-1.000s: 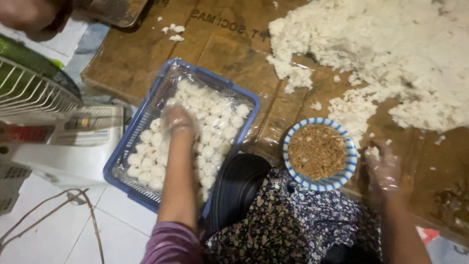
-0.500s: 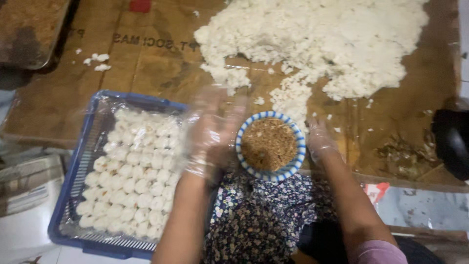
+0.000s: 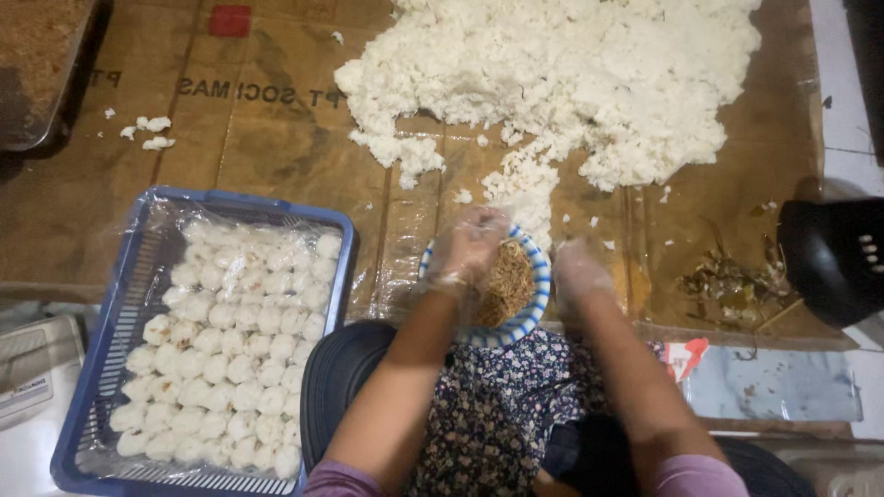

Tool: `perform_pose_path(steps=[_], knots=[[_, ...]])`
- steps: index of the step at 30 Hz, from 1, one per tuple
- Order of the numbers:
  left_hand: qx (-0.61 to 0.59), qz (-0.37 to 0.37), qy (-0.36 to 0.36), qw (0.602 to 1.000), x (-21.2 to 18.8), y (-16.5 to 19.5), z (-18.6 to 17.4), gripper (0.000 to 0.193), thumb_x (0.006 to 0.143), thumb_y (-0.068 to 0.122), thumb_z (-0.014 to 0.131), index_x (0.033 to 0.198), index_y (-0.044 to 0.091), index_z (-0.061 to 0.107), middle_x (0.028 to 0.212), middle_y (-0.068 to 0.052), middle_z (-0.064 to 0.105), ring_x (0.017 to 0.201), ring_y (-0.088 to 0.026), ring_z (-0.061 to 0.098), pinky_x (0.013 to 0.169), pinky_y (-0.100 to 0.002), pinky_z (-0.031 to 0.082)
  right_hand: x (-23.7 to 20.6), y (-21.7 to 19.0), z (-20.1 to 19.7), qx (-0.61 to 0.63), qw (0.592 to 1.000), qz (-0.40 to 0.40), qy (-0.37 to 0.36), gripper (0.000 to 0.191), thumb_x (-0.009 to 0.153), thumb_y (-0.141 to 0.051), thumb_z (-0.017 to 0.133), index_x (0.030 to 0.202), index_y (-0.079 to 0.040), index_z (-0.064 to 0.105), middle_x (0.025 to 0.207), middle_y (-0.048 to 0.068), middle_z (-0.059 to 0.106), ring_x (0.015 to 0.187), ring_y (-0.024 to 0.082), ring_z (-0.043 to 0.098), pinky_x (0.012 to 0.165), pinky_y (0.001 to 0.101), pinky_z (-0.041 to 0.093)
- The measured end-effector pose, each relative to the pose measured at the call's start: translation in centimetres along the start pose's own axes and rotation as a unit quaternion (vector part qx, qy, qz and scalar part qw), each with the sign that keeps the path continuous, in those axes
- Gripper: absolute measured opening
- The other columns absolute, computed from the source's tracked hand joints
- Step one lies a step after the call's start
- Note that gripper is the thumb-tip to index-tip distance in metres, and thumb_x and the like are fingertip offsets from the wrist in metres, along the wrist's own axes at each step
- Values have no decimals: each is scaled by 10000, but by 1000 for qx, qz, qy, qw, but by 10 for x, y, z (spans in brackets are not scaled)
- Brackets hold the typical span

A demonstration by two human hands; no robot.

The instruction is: The person scoops a white dough-like substance, wraps it around a brown filling, and rolls it into a ball. The finished balls are placed into a blue tray.

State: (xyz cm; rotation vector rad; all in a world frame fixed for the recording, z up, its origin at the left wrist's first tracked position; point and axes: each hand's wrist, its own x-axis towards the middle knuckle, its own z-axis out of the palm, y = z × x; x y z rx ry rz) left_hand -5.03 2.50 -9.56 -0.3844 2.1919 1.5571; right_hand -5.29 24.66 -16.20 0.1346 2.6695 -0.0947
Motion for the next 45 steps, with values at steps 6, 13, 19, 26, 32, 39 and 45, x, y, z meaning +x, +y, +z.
perform_pose_path(steps=[6, 13, 19, 26, 32, 39, 45], knots=[[-24, 20, 12, 999, 0, -2, -11, 581, 987, 581, 523, 1294, 103, 646, 1192, -130, 741, 1059, -252, 707, 943, -399, 520, -45, -44, -78, 72, 996, -30, 43, 276, 922, 20, 608, 1186, -35, 662, 1233, 252, 661, 1141, 399, 657, 959, 458, 541], [-462, -89, -112, 876, -29, 12, -15, 575, 996, 505, 491, 1248, 32, 700, 1177, -136, 741, 1053, -243, 698, 908, -392, 576, -111, -124, -83, 174, 952, -205, 147, 295, 918, -174, 567, 1199, -164, 655, 1161, 181, 697, 1001, 396, 667, 848, 506, 546], [-470, -105, -82, 873, -20, 4, -17, 531, 1002, 495, 526, 1247, 55, 692, 1077, -101, 741, 933, -199, 701, 778, -337, 601, -95, -130, -80, 97, 963, -198, 152, 321, 1006, -237, 539, 1302, -123, 587, 1148, 210, 704, 1028, 418, 661, 899, 547, 519], [-478, -5, 44, 877, 19, -14, -10, 378, 913, 187, 726, 1229, -13, 679, 1011, -109, 746, 823, -176, 731, 673, -291, 606, -91, -123, -48, 153, 976, -102, 119, 317, 981, -277, 596, 1233, -86, 620, 1222, 243, 673, 1118, 422, 656, 968, 517, 522], [-254, -51, 61, 964, 21, -23, -3, 320, 901, 210, 724, 1214, 147, 708, 990, -65, 774, 760, -162, 697, 627, -282, 549, -77, -143, -10, 92, 992, -60, -61, 450, 933, -346, 595, 1306, -95, 568, 1163, 244, 696, 1060, 406, 695, 945, 499, 540], [-346, -7, 88, 934, 24, -20, 1, 259, 905, 104, 698, 1159, 62, 731, 984, -106, 769, 798, -191, 713, 687, -330, 586, -48, -117, -18, 142, 986, -86, -6, 268, 854, -239, 697, 1064, -84, 756, 1109, 226, 749, 982, 362, 732, 898, 448, 576], [-147, 71, 62, 985, 32, -37, 14, 255, 869, 142, 683, 1087, 45, 774, 1082, -98, 746, 915, -196, 691, 812, -298, 531, -76, -92, -37, 463, 819, -163, 295, 136, 879, -149, 723, 975, -54, 737, 968, 153, 743, 843, 283, 739, 772, 364, 600]])
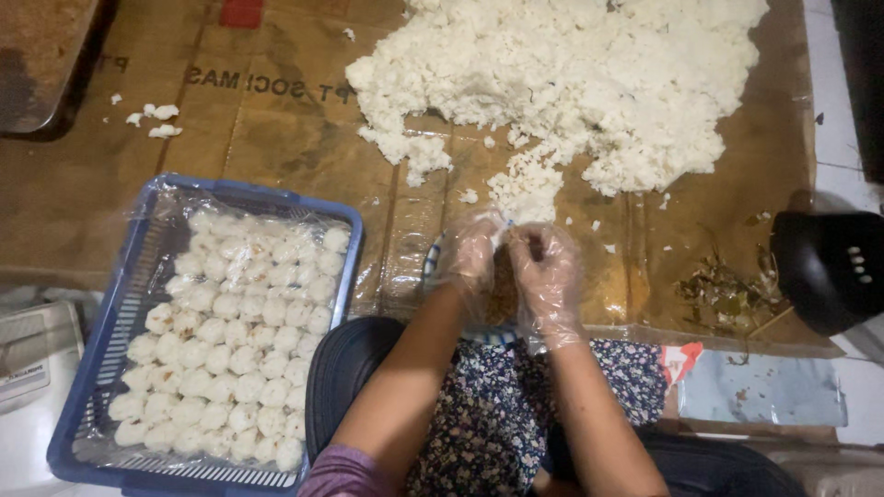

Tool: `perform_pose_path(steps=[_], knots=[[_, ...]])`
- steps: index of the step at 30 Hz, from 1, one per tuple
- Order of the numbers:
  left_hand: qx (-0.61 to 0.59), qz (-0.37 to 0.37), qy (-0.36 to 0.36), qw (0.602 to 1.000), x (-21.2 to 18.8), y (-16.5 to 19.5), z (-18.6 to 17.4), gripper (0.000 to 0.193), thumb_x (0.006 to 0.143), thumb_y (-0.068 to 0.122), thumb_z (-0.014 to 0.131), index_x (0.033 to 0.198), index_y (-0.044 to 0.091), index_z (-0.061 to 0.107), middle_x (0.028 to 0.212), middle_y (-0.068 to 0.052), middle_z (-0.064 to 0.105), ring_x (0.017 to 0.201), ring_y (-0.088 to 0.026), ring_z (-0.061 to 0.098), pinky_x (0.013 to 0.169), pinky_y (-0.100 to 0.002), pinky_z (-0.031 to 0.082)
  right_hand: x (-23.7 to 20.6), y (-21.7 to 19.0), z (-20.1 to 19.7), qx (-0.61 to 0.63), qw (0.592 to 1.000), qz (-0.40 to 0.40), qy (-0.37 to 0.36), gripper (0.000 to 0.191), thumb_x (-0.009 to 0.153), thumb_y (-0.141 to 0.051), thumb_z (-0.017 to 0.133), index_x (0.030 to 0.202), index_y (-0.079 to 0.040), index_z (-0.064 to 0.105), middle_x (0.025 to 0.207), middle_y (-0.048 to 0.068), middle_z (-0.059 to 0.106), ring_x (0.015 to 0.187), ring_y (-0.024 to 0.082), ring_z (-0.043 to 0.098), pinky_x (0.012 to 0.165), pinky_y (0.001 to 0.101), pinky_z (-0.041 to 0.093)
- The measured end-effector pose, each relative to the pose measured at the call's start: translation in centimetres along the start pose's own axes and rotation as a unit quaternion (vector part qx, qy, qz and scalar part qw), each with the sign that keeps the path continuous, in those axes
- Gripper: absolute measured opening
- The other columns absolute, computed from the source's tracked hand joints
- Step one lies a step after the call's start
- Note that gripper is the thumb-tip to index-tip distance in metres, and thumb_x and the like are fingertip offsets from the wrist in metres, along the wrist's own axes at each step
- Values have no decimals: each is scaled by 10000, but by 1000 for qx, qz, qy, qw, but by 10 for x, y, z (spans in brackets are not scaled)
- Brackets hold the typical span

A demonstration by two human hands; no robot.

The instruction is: The person scoops a white dough-like substance, wraps it around a brown filling, and rolls it into a ball. The finished balls are placed into a blue tray.

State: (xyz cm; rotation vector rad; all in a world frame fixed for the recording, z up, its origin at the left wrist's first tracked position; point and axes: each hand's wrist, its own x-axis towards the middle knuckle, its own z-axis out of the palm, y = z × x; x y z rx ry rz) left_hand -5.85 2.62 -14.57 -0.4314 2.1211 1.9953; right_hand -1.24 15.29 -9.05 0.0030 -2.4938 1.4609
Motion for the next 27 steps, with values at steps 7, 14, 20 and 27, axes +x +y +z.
perform_pose_path(steps=[7, 14, 20, 27], knots=[[-313, -64, -43, 947, 7, -10, 19, 285, 933, 131, 652, 1191, 11, 673, 1065, -119, 701, 938, -221, 650, 847, -324, 539, 18, -3, 12, -67, 993, -76, -57, 57, 922, -80, 704, 924, -37, 741, 931, 126, 726, 870, 224, 689, 777, 366, 562], [-75, -178, -5, 981, -11, 36, -1, 399, 992, 259, 591, 1388, 208, 587, 1094, -54, 669, 893, -186, 584, 779, -328, 502, 7, -32, -40, 56, 968, 215, -114, 143, 908, -157, 737, 1005, -58, 772, 1028, 66, 728, 905, 169, 672, 812, 335, 567], [-269, -165, -37, 948, -32, 52, 1, 378, 1012, 339, 493, 1149, 71, 720, 1026, -114, 746, 854, -203, 695, 769, -343, 589, -2, -13, -9, -11, 996, 78, -46, 214, 939, -93, 629, 1093, -81, 778, 1097, 93, 730, 932, 208, 698, 826, 340, 599], [-145, -233, -54, 960, -45, 74, -14, 650, 1044, 587, 275, 1243, 75, 622, 1163, -153, 689, 1055, -288, 691, 931, -405, 565, -12, -4, 28, -58, 970, -235, -29, 369, 952, -93, 645, 1309, -2, 619, 1245, 198, 673, 1138, 368, 660, 1018, 424, 526]])
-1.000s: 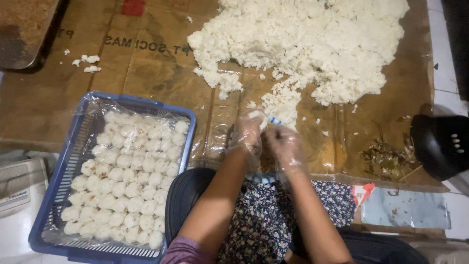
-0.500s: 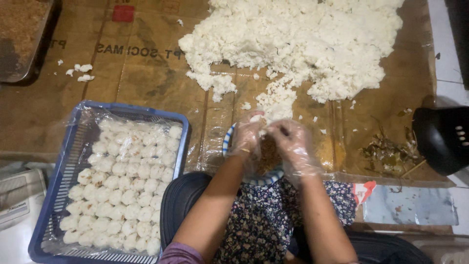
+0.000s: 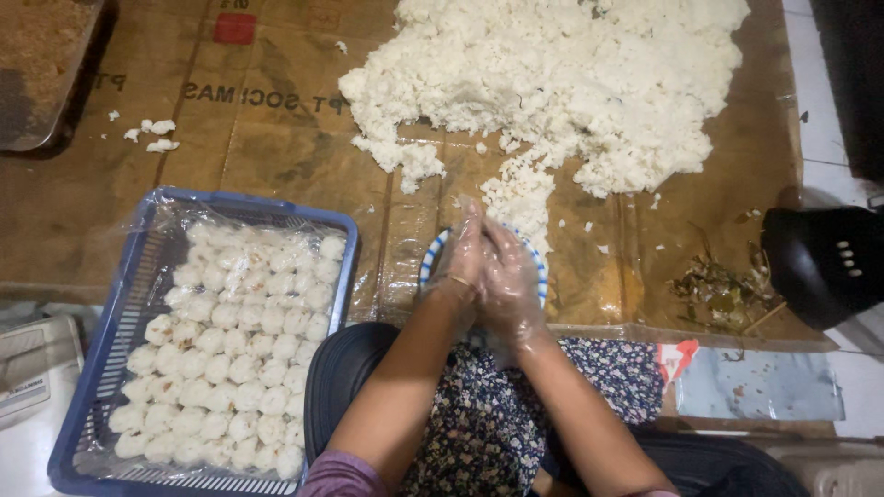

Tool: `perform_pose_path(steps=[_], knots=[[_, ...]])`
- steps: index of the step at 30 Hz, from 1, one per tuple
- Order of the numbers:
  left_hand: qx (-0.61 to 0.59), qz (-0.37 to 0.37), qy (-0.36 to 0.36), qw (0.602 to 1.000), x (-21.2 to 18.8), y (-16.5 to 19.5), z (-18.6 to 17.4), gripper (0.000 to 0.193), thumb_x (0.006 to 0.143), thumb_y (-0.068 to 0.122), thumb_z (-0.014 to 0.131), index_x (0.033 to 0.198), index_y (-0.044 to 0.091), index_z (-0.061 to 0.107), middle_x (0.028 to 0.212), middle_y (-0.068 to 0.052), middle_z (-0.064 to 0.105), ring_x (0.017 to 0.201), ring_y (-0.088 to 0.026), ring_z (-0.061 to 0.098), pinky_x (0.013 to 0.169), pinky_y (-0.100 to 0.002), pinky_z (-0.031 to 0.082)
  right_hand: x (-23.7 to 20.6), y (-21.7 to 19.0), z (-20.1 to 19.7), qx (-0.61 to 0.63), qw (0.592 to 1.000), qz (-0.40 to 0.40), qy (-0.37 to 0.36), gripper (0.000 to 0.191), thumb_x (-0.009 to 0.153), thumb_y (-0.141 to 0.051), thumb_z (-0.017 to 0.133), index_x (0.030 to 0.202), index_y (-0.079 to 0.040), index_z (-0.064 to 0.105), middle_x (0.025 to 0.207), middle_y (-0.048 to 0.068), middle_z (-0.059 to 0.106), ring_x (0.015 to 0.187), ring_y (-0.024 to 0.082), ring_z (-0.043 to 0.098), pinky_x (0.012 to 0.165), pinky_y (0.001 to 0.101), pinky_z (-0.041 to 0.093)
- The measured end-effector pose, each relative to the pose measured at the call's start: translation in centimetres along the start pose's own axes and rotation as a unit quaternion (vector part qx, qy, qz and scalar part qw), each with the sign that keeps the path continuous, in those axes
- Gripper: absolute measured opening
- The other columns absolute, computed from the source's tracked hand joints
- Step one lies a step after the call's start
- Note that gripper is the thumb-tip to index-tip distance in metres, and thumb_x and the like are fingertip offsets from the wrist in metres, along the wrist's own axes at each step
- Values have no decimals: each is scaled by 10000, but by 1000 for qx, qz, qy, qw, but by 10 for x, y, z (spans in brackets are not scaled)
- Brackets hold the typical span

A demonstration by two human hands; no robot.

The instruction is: The person scoops a white dough-like substance, wraps it around a brown filling, and rolls it into a ball. The finished balls are placed into a blue tray.

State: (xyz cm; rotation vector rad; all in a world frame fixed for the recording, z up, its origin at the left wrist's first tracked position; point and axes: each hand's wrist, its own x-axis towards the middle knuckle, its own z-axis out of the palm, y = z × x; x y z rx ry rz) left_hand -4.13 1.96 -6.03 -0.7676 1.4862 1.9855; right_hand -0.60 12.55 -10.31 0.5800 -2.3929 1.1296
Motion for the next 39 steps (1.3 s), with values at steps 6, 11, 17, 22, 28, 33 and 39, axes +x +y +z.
perform_pose_path(steps=[6, 11, 17, 22, 28, 33, 39], knots=[[237, 124, 69, 961, 12, -11, -3, 823, 996, 708, 309, 1212, -2, 666, 1191, -250, 690, 1149, -388, 665, 1025, -441, 496, 2, 22, 11, -30, 986, 113, -121, 302, 1015, -217, 571, 1260, -67, 662, 1163, 177, 718, 1128, 360, 635, 1007, 457, 482], [265, 225, 93, 933, 34, -23, -10, 746, 958, 660, 374, 1160, 7, 671, 1103, -275, 716, 1050, -410, 687, 933, -462, 508, 8, 58, 17, 88, 954, 277, -78, 385, 1010, -369, 537, 1110, -35, 702, 1067, 169, 737, 981, 289, 682, 863, 403, 540], [200, 154, 81, 964, 30, -12, -5, 771, 1012, 648, 289, 1083, 16, 725, 1026, -224, 772, 983, -345, 733, 900, -473, 531, 26, 28, 5, 398, 785, 474, 37, 502, 1105, -370, 407, 1102, 56, 672, 1023, 230, 711, 909, 270, 697, 847, 368, 564], [148, 111, 145, 972, 30, -11, -7, 691, 948, 676, 377, 1194, 109, 685, 1111, -117, 728, 1031, -290, 671, 946, -474, 482, 37, -22, -23, 78, 978, 176, -76, 395, 957, -97, 583, 1347, -102, 647, 1085, 173, 744, 956, 276, 739, 865, 392, 600], [106, 191, 110, 970, 74, -40, -12, 565, 958, 558, 608, 987, 14, 759, 901, -112, 741, 858, -232, 646, 783, -397, 525, 39, -31, -37, 13, 994, 62, -85, 184, 886, -52, 644, 1059, -36, 704, 1022, 206, 714, 954, 389, 689, 849, 438, 560], [-82, 226, 14, 971, 85, -49, -5, 239, 910, 275, 705, 879, 44, 650, 766, -53, 658, 664, -157, 612, 541, -342, 502, 39, -18, -34, 2, 993, 56, -105, 146, 867, -46, 634, 1008, -27, 664, 939, 193, 669, 890, 400, 648, 804, 477, 541], [38, 57, 74, 995, 62, -29, -11, 598, 1015, 574, 409, 814, 83, 684, 585, -30, 616, 513, -176, 527, 452, -341, 416, 42, 6, -49, -275, 957, 6, -93, 311, 807, 31, 638, 945, -206, 786, 1221, 155, 733, 1029, 321, 702, 886, 435, 559]])
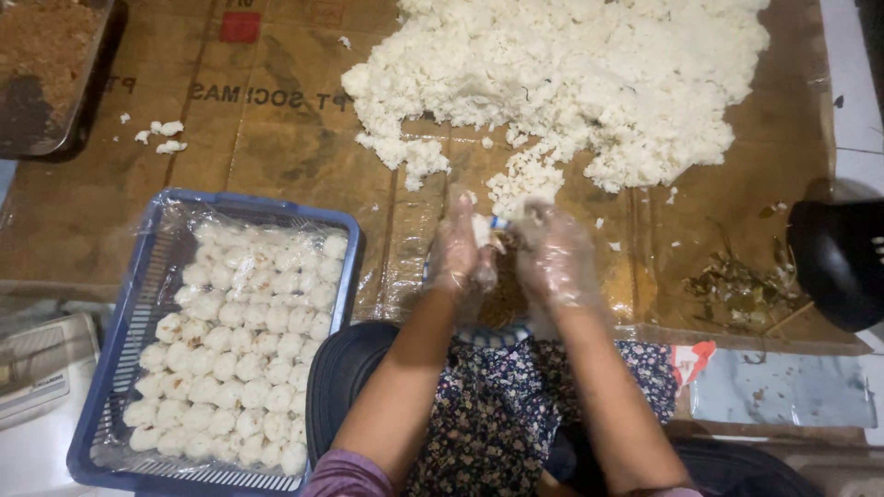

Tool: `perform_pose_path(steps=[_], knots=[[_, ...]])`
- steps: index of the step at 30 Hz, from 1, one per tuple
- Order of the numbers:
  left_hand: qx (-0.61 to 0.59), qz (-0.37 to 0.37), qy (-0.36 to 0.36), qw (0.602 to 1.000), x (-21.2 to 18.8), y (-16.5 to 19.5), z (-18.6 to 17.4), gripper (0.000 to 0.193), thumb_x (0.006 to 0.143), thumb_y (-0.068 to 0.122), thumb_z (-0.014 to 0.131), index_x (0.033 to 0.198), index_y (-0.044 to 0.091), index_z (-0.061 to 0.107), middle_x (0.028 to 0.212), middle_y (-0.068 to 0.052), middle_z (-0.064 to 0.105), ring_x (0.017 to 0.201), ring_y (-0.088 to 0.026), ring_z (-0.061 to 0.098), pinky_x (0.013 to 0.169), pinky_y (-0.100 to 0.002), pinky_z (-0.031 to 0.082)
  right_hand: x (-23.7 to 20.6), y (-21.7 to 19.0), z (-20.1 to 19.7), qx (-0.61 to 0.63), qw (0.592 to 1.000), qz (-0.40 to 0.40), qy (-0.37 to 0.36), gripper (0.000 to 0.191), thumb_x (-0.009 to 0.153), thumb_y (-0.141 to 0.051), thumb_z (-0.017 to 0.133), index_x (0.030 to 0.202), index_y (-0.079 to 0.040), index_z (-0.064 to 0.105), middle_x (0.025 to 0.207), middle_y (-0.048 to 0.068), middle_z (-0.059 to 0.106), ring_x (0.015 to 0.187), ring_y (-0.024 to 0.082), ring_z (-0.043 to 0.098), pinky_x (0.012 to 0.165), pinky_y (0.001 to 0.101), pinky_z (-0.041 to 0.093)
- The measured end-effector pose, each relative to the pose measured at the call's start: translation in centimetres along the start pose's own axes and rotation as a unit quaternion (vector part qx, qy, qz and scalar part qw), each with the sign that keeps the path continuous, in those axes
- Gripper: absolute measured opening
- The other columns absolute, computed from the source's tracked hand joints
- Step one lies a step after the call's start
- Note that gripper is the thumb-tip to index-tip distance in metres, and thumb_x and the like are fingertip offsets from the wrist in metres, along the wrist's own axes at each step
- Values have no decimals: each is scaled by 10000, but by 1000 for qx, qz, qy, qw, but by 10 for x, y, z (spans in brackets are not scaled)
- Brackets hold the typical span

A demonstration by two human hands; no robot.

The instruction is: The person scoops a white dough-like substance, wraps it around a brown filling, and rolls it into a ball. The finished balls are placed into a blue tray.

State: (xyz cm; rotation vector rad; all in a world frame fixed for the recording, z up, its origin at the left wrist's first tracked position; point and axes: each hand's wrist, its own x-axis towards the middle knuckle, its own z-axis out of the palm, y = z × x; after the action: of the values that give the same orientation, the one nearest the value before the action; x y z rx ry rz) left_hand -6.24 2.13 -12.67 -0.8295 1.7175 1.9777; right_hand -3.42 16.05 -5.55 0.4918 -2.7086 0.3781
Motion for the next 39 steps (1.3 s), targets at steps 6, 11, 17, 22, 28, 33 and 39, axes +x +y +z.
perform_pose_path(steps=[6, 11, 17, 22, 28, 33, 39], knots=[[176, 130, -25, 976, 19, -18, 3, 777, 1047, 660, 367, 1006, -32, 718, 806, -207, 709, 837, -303, 701, 749, -458, 528, -11, 6, 12, 228, 972, -44, -16, 195, 844, -57, 751, 1037, -87, 754, 1086, 141, 749, 1024, 314, 711, 904, 429, 571], [157, 253, -2, 955, 26, -27, 1, 565, 998, 491, 479, 1234, 18, 679, 1238, -227, 685, 1129, -367, 663, 979, -420, 492, -7, -16, 18, 194, 974, 45, -110, 135, 864, -110, 738, 984, -50, 725, 1013, 182, 730, 949, 345, 704, 851, 433, 557], [29, 420, 81, 903, 3, -1, -53, 577, 981, 505, 500, 1220, 13, 683, 1241, -217, 677, 1153, -373, 632, 996, -449, 479, -8, -25, 19, 139, 964, 54, -221, 223, 843, -177, 713, 1041, -79, 742, 1010, 191, 735, 894, 370, 699, 803, 461, 547], [205, 406, 440, 774, 12, 17, -255, 635, 983, 561, 467, 1248, 23, 674, 1283, -205, 655, 1208, -385, 592, 1029, -477, 452, -34, 54, 11, 57, 954, 174, -238, 250, 857, -158, 722, 1088, -68, 757, 1101, 191, 741, 976, 354, 717, 872, 460, 561], [571, -4, 415, 708, 22, -45, -390, 704, 985, 629, 428, 1281, 36, 663, 1333, -190, 629, 1276, -399, 543, 1068, -509, 418, -76, 146, 44, -40, 927, 196, -318, 280, 892, -93, 676, 1164, -44, 723, 1160, 257, 715, 1078, 418, 683, 937, 498, 542], [652, 1, 340, 678, 11, -75, -368, 761, 988, 686, 395, 1309, 46, 654, 1374, -179, 606, 1331, -410, 503, 1101, -537, 391, -60, 149, 53, -35, 949, 117, -290, 432, 854, -115, 595, 1282, -118, 649, 1348, 214, 635, 1268, 396, 593, 1046, 481, 496], [770, 22, 265, 580, -32, -4, -321, 807, 972, 746, 356, 1359, 84, 608, 1435, -153, 545, 1409, -409, 416, 1167, -579, 289, 7, 70, 31, -33, 958, 79, -274, 469, 1013, -161, 434, 1478, -125, 485, 1581, 178, 393, 1370, 406, 443, 1128, 464, 363]])
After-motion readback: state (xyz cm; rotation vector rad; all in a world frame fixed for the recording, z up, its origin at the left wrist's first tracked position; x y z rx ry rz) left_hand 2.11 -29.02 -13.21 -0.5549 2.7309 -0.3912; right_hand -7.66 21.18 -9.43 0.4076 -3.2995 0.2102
